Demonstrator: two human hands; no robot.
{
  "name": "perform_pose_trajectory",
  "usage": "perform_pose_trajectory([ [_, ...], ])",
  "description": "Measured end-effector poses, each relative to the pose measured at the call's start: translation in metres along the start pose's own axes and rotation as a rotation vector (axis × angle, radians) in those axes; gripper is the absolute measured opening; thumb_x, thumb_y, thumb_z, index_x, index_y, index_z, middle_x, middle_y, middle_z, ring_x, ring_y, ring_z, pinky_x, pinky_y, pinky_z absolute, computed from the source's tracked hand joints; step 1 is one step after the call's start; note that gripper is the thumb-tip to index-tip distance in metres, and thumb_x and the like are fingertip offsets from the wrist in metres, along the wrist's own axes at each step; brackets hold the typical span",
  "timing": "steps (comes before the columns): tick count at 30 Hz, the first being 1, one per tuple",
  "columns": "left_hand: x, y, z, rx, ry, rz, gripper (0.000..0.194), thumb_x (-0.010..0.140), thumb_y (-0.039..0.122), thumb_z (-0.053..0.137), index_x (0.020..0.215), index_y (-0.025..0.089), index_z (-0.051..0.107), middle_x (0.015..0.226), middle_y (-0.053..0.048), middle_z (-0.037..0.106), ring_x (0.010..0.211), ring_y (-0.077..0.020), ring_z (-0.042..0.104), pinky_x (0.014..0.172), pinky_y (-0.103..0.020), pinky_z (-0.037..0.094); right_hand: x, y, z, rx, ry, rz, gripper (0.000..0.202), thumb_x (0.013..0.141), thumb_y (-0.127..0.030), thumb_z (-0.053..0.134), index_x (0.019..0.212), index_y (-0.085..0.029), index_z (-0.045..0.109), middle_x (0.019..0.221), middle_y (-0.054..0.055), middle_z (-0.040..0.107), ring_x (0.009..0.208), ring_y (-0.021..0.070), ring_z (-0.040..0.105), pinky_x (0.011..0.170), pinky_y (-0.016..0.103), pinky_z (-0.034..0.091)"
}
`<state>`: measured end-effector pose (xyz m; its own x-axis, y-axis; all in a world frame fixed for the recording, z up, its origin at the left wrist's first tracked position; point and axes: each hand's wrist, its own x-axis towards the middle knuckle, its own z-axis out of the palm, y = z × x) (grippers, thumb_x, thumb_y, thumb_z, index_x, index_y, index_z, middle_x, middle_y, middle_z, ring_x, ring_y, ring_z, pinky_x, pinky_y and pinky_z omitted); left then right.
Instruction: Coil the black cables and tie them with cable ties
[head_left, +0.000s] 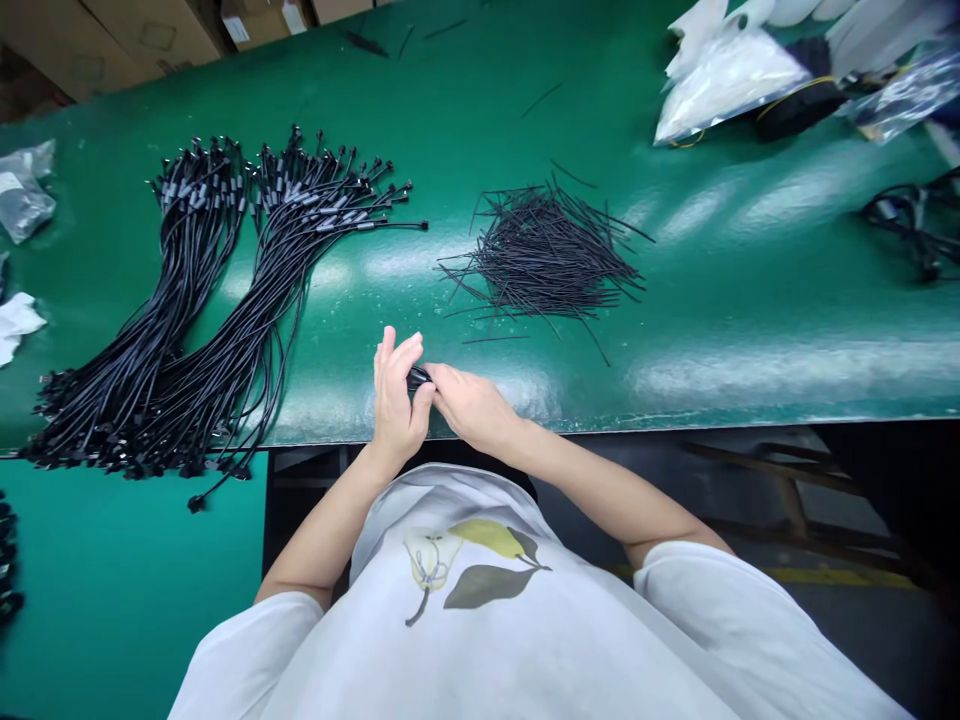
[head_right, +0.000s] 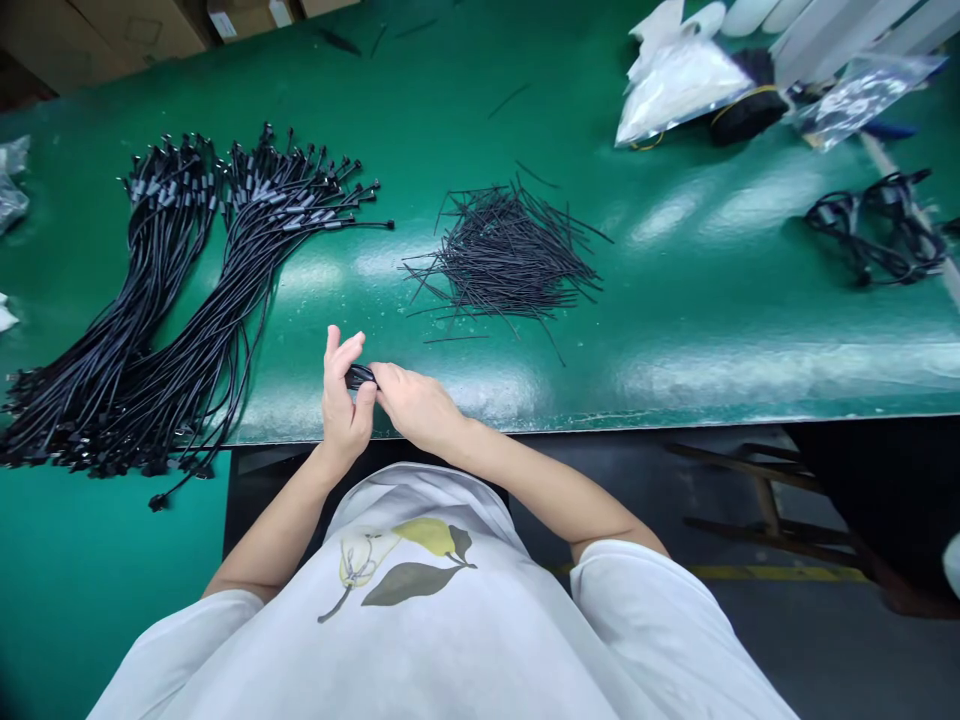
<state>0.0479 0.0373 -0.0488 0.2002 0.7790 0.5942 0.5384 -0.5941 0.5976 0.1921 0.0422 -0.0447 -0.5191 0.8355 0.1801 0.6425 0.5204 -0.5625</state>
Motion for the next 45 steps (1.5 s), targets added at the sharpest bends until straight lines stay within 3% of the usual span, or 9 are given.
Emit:
perform_pose_trajectory([
  [4, -0.001, -0.012, 0.001, 0.058, -0.038, 0.134, 0.039, 0.098, 0.036, 0.040, 0.135, 0.021, 0.041, 0.142, -0.016, 0.050, 0.147, -0.0291, 0.019, 0.115, -0.059, 0.015, -0.003, 0.004, 0.004, 0.084, 0.054, -0.049, 0.023, 0.100, -0.020, 0.033, 0.113, -0.010, 0.049, 0.101, 0.012, 0.065, 0.088, 0.0203, 0.062, 0.071, 0.030, 0.046],
  [7, 0.003, -0.016, -0.006, -0.013, -0.178, 0.145, 0.041, 0.097, 0.042, 0.041, 0.132, 0.021, 0.045, 0.141, -0.016, 0.051, 0.145, -0.0295, 0.025, 0.114, -0.057, 0.021, -0.005, 0.010, 0.007, -0.011, 0.076, -0.087, 0.025, 0.100, -0.021, 0.030, 0.107, -0.011, 0.051, 0.092, 0.010, 0.065, 0.082, 0.0191, 0.060, 0.067, 0.029, 0.042],
  [13, 0.022, -0.005, -0.040, -0.261, -0.484, -0.391, 0.043, 0.094, 0.043, 0.047, 0.132, 0.020, 0.049, 0.142, -0.016, 0.049, 0.124, -0.0255, 0.054, 0.101, -0.041, 0.044, 0.003, 0.010, -0.003, -0.393, 0.092, -0.278, 0.027, 0.101, -0.022, 0.033, 0.109, -0.012, 0.057, 0.079, 0.006, 0.062, 0.070, 0.0172, 0.054, 0.062, 0.033, 0.031],
  [18, 0.025, -0.005, -0.054, -0.244, -0.822, -0.666, 0.046, 0.092, 0.040, 0.050, 0.131, 0.017, 0.051, 0.096, -0.007, 0.066, 0.074, -0.0162, 0.059, 0.073, -0.030, 0.050, 0.010, 0.015, -0.024, -0.316, -0.014, -0.326, 0.022, 0.099, -0.028, 0.044, 0.108, -0.013, 0.058, 0.088, 0.007, 0.063, 0.079, 0.0187, 0.056, 0.070, 0.032, 0.036],
  [24, 0.017, -0.007, -0.060, -0.450, -0.707, -0.831, 0.036, 0.093, 0.039, 0.047, 0.115, 0.014, 0.059, 0.082, -0.001, 0.056, 0.066, -0.0111, 0.049, 0.063, -0.024, 0.043, -0.004, 0.046, -0.050, 0.178, -0.058, -0.041, 0.034, 0.090, -0.032, 0.061, 0.119, -0.017, 0.055, 0.098, 0.007, 0.064, 0.087, 0.0189, 0.060, 0.077, 0.031, 0.045],
  [28, 0.016, -0.002, -0.055, -0.411, -0.676, -0.828, 0.034, 0.092, 0.036, 0.049, 0.118, 0.016, 0.058, 0.088, -0.003, 0.057, 0.070, -0.0125, 0.050, 0.065, -0.025, 0.043, -0.007, 0.043, -0.049, 0.508, -0.059, 0.064, 0.049, 0.086, -0.033, 0.065, 0.128, -0.018, 0.047, 0.102, 0.005, 0.063, 0.078, 0.0154, 0.061, 0.076, 0.030, 0.049],
  [36, 0.015, 0.015, -0.050, -0.422, -0.749, -0.692, 0.057, 0.091, 0.037, 0.053, 0.143, 0.022, 0.036, 0.086, -0.001, 0.059, 0.072, -0.0144, 0.054, 0.071, -0.028, 0.046, -0.002, 0.026, -0.042, 0.491, 0.104, 0.023, 0.026, 0.088, -0.036, 0.060, 0.104, -0.018, 0.053, 0.075, -0.002, 0.056, 0.064, 0.0117, 0.051, 0.064, 0.024, 0.041],
  [41, 0.009, 0.022, -0.036, -0.749, -0.678, -0.737, 0.048, 0.094, 0.052, 0.042, 0.119, 0.014, 0.056, 0.071, 0.001, 0.052, 0.063, -0.0119, 0.051, 0.068, -0.028, 0.048, 0.001, 0.022, -0.044, 0.538, 0.152, 0.017, 0.024, 0.088, -0.039, 0.060, 0.097, -0.018, 0.052, 0.074, -0.002, 0.055, 0.063, 0.0111, 0.049, 0.060, 0.023, 0.040],
  [45, 0.005, 0.023, -0.029, -1.060, -0.596, -0.873, 0.050, 0.089, 0.055, 0.051, 0.112, 0.012, 0.060, 0.069, 0.002, 0.048, 0.056, -0.0090, 0.045, 0.056, -0.024, 0.046, 0.001, 0.022, -0.049, 0.514, 0.214, -0.009, 0.017, 0.095, -0.032, 0.049, 0.095, -0.017, 0.058, 0.083, 0.002, 0.059, 0.071, 0.0119, 0.053, 0.068, 0.025, 0.043],
])
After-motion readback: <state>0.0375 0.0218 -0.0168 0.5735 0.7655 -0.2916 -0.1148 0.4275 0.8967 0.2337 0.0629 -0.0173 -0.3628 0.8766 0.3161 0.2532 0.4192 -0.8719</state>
